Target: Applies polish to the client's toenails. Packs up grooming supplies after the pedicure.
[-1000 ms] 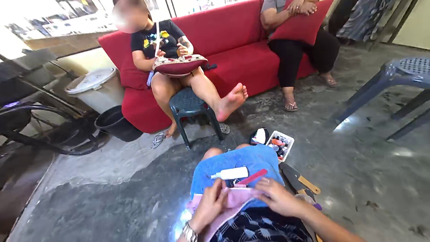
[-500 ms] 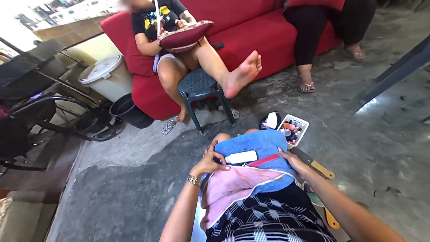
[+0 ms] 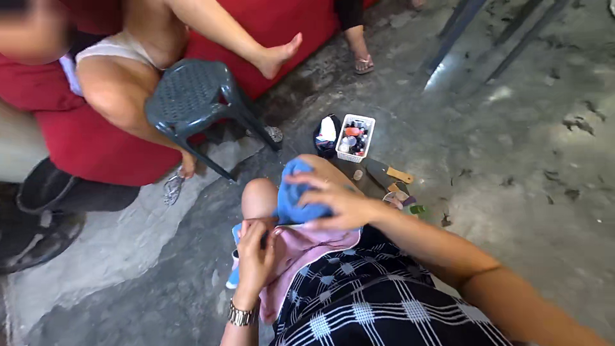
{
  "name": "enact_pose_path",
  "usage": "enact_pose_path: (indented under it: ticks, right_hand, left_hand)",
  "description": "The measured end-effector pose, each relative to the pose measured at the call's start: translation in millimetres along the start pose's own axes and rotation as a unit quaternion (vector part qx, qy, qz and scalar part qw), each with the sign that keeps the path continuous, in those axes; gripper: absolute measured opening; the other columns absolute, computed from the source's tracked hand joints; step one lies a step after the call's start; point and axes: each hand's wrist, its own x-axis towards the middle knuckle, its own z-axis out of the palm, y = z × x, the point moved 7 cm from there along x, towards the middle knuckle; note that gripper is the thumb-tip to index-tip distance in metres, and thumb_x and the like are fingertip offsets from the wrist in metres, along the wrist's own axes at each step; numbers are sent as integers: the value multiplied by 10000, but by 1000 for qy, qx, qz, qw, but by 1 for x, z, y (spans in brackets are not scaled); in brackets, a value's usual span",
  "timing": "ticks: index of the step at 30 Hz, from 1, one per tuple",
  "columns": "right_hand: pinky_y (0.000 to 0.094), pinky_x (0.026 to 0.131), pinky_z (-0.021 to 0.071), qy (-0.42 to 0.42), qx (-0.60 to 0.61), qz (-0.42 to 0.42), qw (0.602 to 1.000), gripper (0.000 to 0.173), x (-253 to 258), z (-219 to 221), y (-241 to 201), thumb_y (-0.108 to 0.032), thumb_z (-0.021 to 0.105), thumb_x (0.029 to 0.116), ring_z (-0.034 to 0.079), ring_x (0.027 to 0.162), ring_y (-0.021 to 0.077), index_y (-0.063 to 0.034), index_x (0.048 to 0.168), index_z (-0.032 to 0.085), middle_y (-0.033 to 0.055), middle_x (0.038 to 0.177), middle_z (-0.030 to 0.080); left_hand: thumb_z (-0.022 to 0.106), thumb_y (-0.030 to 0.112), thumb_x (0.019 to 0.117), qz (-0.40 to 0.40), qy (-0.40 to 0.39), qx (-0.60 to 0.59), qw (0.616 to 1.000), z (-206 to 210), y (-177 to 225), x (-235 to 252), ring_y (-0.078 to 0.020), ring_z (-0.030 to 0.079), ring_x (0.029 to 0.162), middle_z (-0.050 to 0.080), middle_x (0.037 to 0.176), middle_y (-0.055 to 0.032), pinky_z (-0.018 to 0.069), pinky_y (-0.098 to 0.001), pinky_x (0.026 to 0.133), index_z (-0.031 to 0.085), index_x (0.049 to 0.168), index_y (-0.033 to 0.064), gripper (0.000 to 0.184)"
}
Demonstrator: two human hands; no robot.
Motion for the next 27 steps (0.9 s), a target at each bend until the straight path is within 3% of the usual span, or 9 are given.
enact_pose_path:
  ticks: [3, 6, 9, 12, 17, 20, 22, 24, 27]
  right_hand:
    - [740, 1198, -1, -193, -85, 36, 977, 826, 12, 52, -15, -398, 880, 779, 248, 1551, 340, -188, 1469, 478, 115, 1615, 399]
    - [700, 1199, 111, -187, -117, 54, 974, 1105, 18, 68, -7, -326, 918, 714, 455, 1401, 333, -263, 1619, 286, 116, 1461, 548]
    - [670, 1134, 275, -101, -167, 3, 981, 928, 15, 84, 0, -174, 879, 645, 602, 1160, 335, -224, 1500, 522, 98, 1184, 680]
    - [651, 1100, 325, -77, -191, -39, 978, 497, 21, 94, 3, -187, 849, 643, 623, 1097, 318, -159, 1117, 703, 48, 1048, 693]
    - [622, 1131, 326, -34, -102, 46, 993, 945, 27, 85, 10, -197, 955, 545, 615, 1157, 359, -95, 1399, 562, 162, 1204, 664]
    - [562, 1156, 336, -60, 50, 89, 993, 1096, 25, 60, 14, -113, 950, 562, 474, 1357, 393, -31, 1521, 425, 226, 1463, 501]
    - [452, 1105, 434, -49, 201, 60, 976, 961, 21, 31, 30, -19, 850, 590, 513, 1314, 344, 62, 1467, 464, 244, 1437, 511]
    - [368, 950, 549, 67, 332, 50, 940, 527, 12, -8, 70, -47, 681, 760, 644, 1137, 239, 128, 1251, 605, 221, 1282, 639]
    - [386, 842, 589, 272, 111, 121, 948, 299, -33, -64, 165, -46, 645, 878, 676, 1072, 255, 86, 1145, 668, 209, 1179, 676]
  left_hand:
    - [616, 191, 980, 6, 76, -34, 996, 13, 9, -5, -148, 643, 920, 690, 857, -96, 493, -287, 912, 677, 866, 3, 228]
    - [647, 194, 975, -8, 120, -87, 989, 20, 8, -16, -134, 677, 960, 711, 910, -79, 549, -273, 903, 666, 850, 28, 209]
    - [719, 226, 948, -32, 102, -136, 985, 17, 3, -24, -116, 694, 954, 730, 918, -28, 571, -271, 888, 709, 853, 69, 184]
    - [709, 255, 963, -60, 46, -179, 981, 2, -13, -24, -82, 711, 919, 746, 976, 8, 604, -258, 828, 725, 997, 83, 177]
    - [807, 663, 740, -51, -5, -99, 994, -5, -21, -2, -185, 426, 1391, 407, 1523, -85, 441, -364, 1085, 371, 1528, 206, 1010]
    - [671, 854, 705, -45, -89, -90, 991, 36, -8, 17, -256, 318, 1501, 211, 1663, -177, 335, -428, 1208, 96, 1645, 246, 1259]
    - [512, 896, 780, -26, -109, 23, 993, 53, -6, 20, -400, 453, 1347, 398, 1519, -331, 373, -508, 1094, 367, 1569, 71, 1151]
    - [578, 776, 797, -6, -132, 109, 985, 66, -6, 24, -481, 519, 1154, 460, 1466, -353, 388, -573, 930, 657, 1376, 199, 822]
    - [612, 705, 820, -13, -134, 124, 983, 70, -3, 22, -479, 489, 1209, 428, 1495, -340, 350, -565, 986, 731, 1205, 250, 608]
